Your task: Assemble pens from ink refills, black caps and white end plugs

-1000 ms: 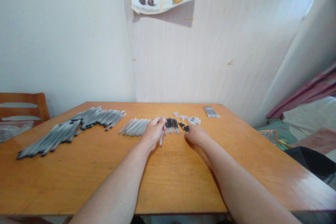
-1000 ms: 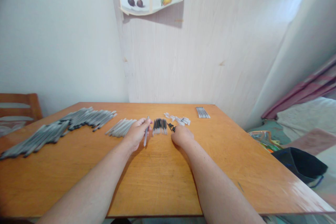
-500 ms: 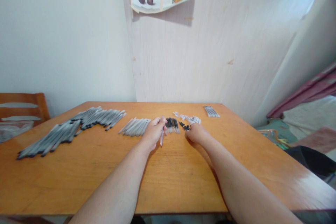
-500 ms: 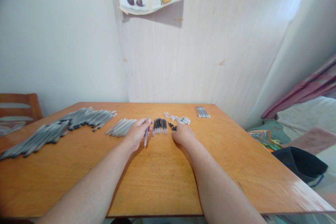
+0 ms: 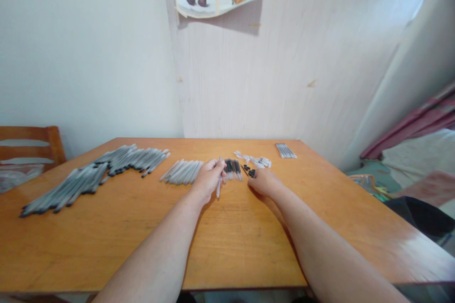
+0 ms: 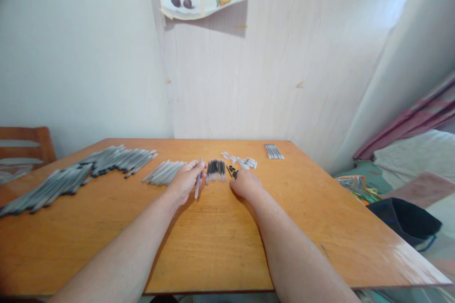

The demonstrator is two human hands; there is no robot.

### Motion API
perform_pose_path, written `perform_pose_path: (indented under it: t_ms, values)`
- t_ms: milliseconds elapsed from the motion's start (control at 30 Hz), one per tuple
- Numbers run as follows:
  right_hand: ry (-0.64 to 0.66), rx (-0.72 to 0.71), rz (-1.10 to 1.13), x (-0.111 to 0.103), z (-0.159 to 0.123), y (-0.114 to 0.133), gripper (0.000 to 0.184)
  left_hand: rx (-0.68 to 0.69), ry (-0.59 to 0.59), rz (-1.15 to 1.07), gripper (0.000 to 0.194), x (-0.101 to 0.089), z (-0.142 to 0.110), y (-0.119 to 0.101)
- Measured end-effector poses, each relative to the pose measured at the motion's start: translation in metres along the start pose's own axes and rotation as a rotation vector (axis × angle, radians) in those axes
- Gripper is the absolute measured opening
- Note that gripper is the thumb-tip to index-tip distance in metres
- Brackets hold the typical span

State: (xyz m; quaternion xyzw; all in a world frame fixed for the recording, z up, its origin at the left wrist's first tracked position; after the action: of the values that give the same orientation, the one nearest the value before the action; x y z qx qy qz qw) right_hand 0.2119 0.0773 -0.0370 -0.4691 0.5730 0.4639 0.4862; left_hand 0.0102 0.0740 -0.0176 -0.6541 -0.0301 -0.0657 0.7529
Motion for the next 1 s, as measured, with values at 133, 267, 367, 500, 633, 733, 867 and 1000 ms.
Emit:
perform_pose_path:
  t_ms: [133, 267, 367, 500, 633, 733, 867, 1000]
  values:
    - [-0.008, 0.019, 0.003, 0.0011, 0.0002, 0.0012, 0.030, -0.003, 0.006, 0.004, 0.030, 0.0005, 0.0005, 0.0011]
    - [-0.002, 0.040, -0.015, 0.0011, 0.0002, 0.0018, 0.030, 0.001, 0.008, 0.004, 0.030, 0.0008, 0.0003, 0.0005]
    - [-0.012, 0.042, -0.032, 0.0003, 0.0004, 0.0010, 0.031, 0.000, 0.011, -0.005, 0.031, 0.0008, 0.0001, 0.0004]
    - [-0.025, 0.023, -0.034, -0.0005, 0.0018, -0.0016, 0.033, 0.001, 0.018, -0.001, 0.030, 0.0014, -0.0001, 0.0006]
    - [-0.016, 0.021, -0.010, -0.0008, 0.0027, -0.0043, 0.033, -0.007, 0.020, -0.006, 0.030, 0.0021, -0.0001, 0.0016]
    - [-0.018, 0.007, -0.009, -0.0012, 0.0012, -0.0037, 0.033, -0.012, 0.020, -0.004, 0.030, 0.0024, 0.0002, 0.0020]
    - [-0.032, 0.004, 0.004, -0.0010, -0.0019, -0.0028, 0.030, -0.007, 0.015, -0.001, 0.029, 0.0030, -0.0001, 0.0007]
    - [-0.078, 0.000, 0.019, -0.0035, -0.0043, -0.0002, 0.029, -0.001, 0.010, 0.007, 0.029, 0.0035, -0.0001, -0.0006]
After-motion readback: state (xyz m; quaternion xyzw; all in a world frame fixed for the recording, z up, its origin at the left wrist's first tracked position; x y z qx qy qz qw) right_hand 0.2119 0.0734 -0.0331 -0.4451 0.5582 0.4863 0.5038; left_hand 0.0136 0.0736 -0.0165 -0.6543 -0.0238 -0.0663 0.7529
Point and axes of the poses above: each hand's wrist, its own z-axis towards the middle knuckle, its own x-axis out of the palm, y = z × x, the point moved 6 cm from there along z, towards the middle knuckle, and after that the axes turned 10 degrees about -z, right-handed, at the moved point
